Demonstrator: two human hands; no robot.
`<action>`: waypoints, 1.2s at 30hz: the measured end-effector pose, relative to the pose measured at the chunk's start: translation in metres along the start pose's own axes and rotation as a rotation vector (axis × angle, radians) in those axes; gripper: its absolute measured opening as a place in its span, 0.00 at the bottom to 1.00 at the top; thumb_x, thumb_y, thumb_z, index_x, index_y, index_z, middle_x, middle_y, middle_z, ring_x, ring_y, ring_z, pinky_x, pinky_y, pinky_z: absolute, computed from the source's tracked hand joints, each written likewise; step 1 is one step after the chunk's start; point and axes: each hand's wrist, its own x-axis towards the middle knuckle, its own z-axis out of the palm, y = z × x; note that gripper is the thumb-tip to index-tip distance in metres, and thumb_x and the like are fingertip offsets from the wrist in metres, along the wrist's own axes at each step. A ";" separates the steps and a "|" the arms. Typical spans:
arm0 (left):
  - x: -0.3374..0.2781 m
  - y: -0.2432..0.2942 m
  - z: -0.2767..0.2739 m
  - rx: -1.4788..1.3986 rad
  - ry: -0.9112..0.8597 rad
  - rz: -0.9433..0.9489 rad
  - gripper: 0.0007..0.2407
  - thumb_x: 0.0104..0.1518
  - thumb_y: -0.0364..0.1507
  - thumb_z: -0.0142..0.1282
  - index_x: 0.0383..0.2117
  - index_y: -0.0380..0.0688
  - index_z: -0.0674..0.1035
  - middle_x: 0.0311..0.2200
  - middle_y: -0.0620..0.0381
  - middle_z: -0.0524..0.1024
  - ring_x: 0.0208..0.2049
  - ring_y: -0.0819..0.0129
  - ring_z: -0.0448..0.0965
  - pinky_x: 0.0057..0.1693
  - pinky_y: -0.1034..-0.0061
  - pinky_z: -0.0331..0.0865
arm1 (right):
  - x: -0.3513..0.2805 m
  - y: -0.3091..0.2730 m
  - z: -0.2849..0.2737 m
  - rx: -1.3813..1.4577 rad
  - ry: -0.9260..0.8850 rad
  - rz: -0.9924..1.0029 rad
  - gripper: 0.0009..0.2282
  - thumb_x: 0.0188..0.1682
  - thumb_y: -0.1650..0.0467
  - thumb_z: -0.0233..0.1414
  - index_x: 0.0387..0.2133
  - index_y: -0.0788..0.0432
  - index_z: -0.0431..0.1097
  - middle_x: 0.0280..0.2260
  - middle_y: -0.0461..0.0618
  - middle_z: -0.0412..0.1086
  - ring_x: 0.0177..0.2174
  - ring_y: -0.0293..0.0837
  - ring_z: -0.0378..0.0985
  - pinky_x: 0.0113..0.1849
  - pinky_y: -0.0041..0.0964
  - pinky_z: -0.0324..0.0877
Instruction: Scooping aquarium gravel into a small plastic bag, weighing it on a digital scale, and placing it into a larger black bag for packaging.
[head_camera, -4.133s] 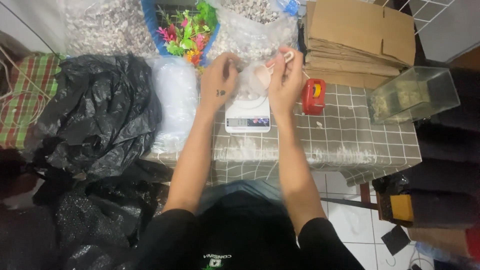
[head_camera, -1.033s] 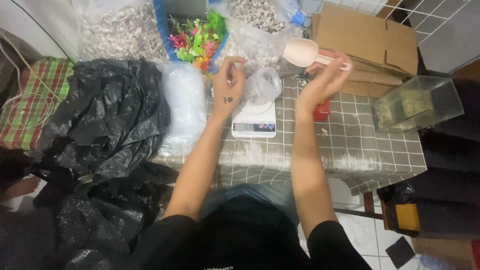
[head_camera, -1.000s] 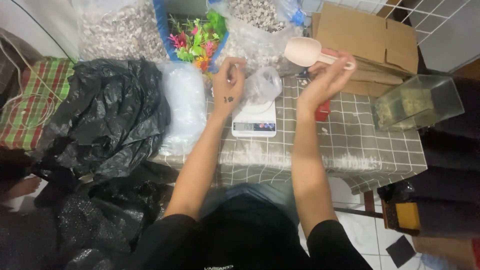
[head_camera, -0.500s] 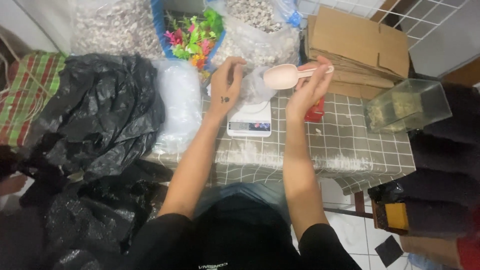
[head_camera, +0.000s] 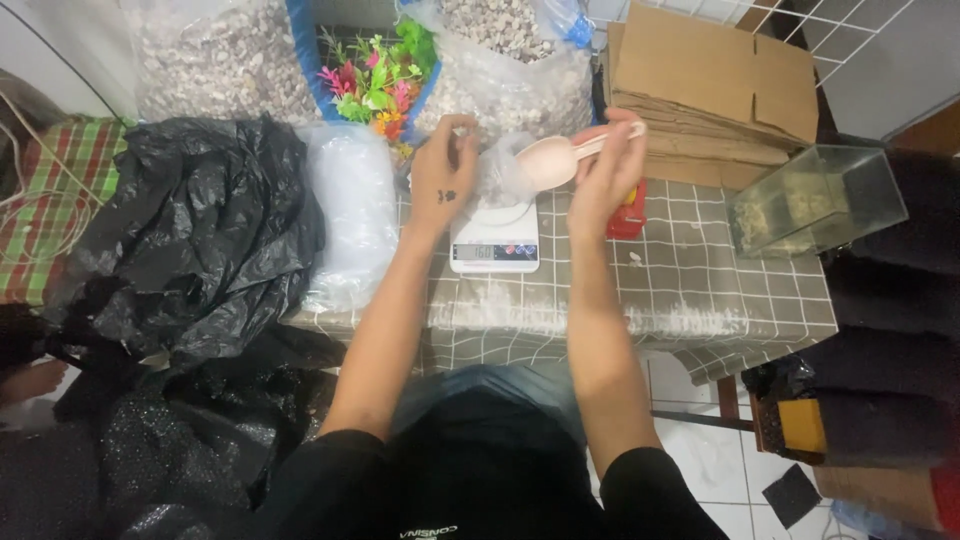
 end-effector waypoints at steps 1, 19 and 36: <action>0.001 0.002 -0.002 0.001 0.000 0.001 0.05 0.66 0.31 0.49 0.43 0.53 0.76 0.23 0.53 0.78 0.28 0.57 0.81 0.39 0.64 0.75 | -0.002 -0.002 0.005 0.001 0.000 0.000 0.15 0.62 0.58 0.39 0.44 0.56 0.64 0.20 0.53 0.71 0.13 0.30 0.57 0.16 0.19 0.48; 0.005 0.008 -0.037 0.008 -0.544 -0.047 0.24 0.48 0.26 0.53 0.57 0.52 0.74 0.33 0.53 0.73 0.38 0.54 0.79 0.48 0.56 0.73 | -0.015 0.019 0.007 -0.080 -0.240 -0.080 0.15 0.62 0.58 0.38 0.42 0.57 0.61 0.23 0.51 0.74 0.14 0.31 0.61 0.18 0.20 0.55; 0.010 -0.008 -0.042 -0.060 -0.564 0.084 0.23 0.54 0.23 0.67 0.57 0.52 0.74 0.36 0.62 0.75 0.33 0.71 0.72 0.43 0.76 0.68 | -0.015 0.001 0.013 -0.120 -0.292 0.210 0.11 0.60 0.61 0.39 0.34 0.54 0.61 0.20 0.43 0.67 0.15 0.32 0.62 0.18 0.24 0.55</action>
